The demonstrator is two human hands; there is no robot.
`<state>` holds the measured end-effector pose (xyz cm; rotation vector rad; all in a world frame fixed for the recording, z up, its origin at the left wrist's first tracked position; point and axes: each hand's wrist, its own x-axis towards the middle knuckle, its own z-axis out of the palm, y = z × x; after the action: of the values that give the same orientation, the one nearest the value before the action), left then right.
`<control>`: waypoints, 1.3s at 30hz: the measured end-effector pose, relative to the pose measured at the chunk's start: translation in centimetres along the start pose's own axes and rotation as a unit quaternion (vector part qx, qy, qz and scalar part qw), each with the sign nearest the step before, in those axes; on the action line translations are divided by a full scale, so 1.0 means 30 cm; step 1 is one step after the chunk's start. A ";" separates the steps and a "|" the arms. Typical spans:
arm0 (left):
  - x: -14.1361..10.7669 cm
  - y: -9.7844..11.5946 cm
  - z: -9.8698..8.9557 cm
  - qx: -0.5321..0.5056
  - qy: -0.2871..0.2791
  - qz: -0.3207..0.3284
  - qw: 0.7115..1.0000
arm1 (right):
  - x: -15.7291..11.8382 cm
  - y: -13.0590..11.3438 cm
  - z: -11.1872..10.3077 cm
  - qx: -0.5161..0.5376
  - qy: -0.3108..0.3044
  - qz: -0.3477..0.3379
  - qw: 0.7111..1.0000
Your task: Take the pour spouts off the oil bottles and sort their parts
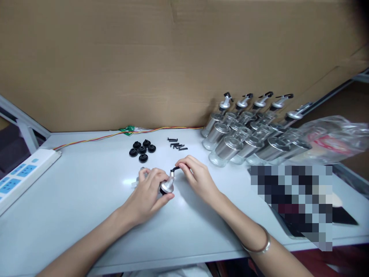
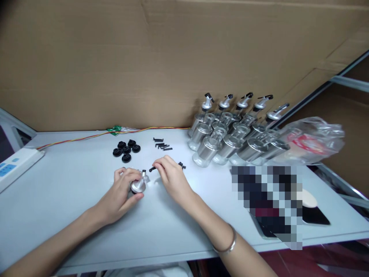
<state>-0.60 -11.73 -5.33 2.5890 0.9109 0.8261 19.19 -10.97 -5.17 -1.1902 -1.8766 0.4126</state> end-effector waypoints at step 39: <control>0.027 -0.015 -0.048 0.067 -0.040 -0.064 0.995 | 0.052 0.251 -0.061 -0.156 -0.092 0.016 0.983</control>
<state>-1.18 -10.77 -4.03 2.6227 1.1300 0.6422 24.70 -6.23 -8.27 -1.4302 -2.1407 0.2587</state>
